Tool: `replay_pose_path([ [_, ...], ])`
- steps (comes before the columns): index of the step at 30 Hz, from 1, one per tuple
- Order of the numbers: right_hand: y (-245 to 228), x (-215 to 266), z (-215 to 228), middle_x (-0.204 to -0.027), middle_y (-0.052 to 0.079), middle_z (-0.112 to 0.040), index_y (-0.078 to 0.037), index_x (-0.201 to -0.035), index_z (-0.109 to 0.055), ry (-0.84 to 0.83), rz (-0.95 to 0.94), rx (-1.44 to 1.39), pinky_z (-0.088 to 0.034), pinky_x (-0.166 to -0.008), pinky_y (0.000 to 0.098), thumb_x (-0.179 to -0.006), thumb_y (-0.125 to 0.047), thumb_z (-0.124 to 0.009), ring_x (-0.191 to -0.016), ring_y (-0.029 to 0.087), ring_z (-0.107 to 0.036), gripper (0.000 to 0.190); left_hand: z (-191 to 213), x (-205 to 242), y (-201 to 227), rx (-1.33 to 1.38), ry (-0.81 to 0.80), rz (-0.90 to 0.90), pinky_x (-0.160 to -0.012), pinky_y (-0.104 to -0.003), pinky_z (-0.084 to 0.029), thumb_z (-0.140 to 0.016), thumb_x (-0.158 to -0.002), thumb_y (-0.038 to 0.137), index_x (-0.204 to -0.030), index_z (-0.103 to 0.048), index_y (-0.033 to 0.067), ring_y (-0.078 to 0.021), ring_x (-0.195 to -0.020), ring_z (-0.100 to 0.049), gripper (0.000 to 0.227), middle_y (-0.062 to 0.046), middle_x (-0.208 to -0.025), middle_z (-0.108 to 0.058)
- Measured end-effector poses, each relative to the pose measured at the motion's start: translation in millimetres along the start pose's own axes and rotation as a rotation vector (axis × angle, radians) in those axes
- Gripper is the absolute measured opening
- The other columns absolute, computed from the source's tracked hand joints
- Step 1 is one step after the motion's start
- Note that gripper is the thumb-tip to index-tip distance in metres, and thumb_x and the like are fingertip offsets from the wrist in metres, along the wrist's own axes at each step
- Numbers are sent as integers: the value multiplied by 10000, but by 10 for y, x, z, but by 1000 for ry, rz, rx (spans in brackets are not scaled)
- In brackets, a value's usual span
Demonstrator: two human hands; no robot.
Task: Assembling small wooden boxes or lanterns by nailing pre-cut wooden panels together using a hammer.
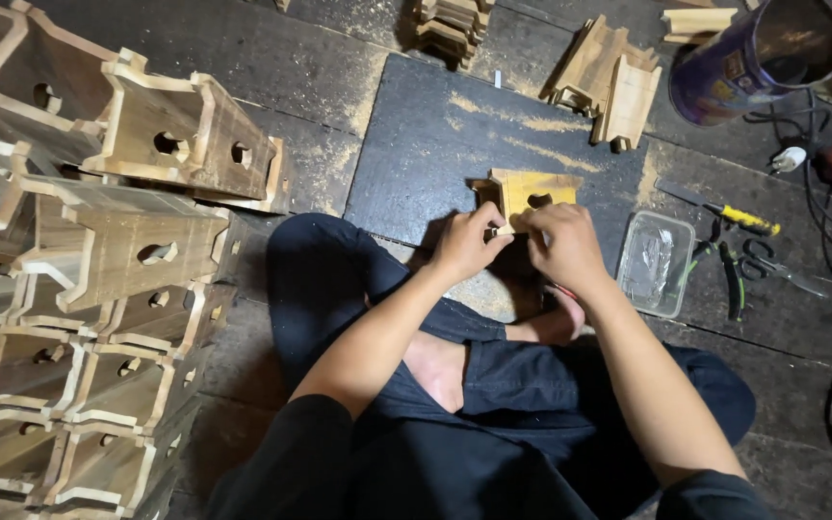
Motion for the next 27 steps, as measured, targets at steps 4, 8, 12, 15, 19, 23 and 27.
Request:
replay_pose_path([
  [4, 108, 76, 26, -842, 23, -741, -195, -1022, -771, 71, -115, -203, -535, -876, 454, -843, -59, -738, -878, 310, -734, 228, -54, -3, -69, -8, 0, -3, -659, -463, -624, -869, -805, 264, -1046, -659, 220, -377, -828, -780, 323, -155, -878, -785],
  [8, 113, 137, 107, -885, 38, -757, -173, -968, -785, 192, -191, -381, -545, -871, 394, -935, -80, -786, -908, 283, -748, 99, -33, -22, -63, -2, 9, -14, -665, -477, -611, -867, -801, 250, -1037, -657, 216, -390, -821, -774, 318, -160, -865, -781],
  [12, -36, 128, 214, -997, 95, -769, -111, -922, -782, 271, -81, -334, -540, -927, 451, -922, -37, -818, -1005, 370, -723, 83, -36, -17, -67, -1, 23, -21, -661, -476, -606, -872, -798, 254, -1026, -652, 215, -388, -814, -773, 319, -157, -857, -782],
  [15, 136, 209, 52, -978, 97, -754, -98, -915, -771, 288, -61, -318, -542, -916, 454, -921, -28, -826, -997, 373, -721, 89, -96, -31, -140, -15, 27, -16, -655, -469, -604, -871, -795, 270, -1028, -652, 228, -377, -808, -773, 322, -142, -848, -779],
  [19, 263, 248, -27, -929, 73, -739, -102, -908, -756, 311, -71, -298, -551, -893, 444, -945, -29, -813, -944, 361, -726, 100, -50, -30, -88, -15, 16, -15, -656, -461, -609, -867, -803, 266, -1028, -651, 230, -376, -806, -775, 314, -145, -858, -782],
  [23, 203, 251, -48, -919, 93, -719, -83, -904, -726, 280, -43, -252, -541, -887, 469, -920, -37, -829, -960, 382, -724, 114, -92, -32, -118, 2, 24, -20, -651, -466, -608, -873, -801, 259, -1018, -656, 211, -385, -798, -775, 310, -157, -846, -780],
  [27, 122, 229, -58, -911, 92, -689, -64, -902, -698, 283, -18, -141, -545, -870, 468, -892, -1, -838, -953, 375, -722, 154, -98, -32, -124, 9, 27, -23, -649, -476, -608, -872, -796, 246, -1028, -656, 215, -389, -804, -774, 319, -160, -849, -779],
])
Point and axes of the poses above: each hand's wrist, its own x-axis away from the middle knuckle, its own z-axis out of the back of the hand, y = z × x, the point moved 10 cm from there along -x, towards the middle knuckle
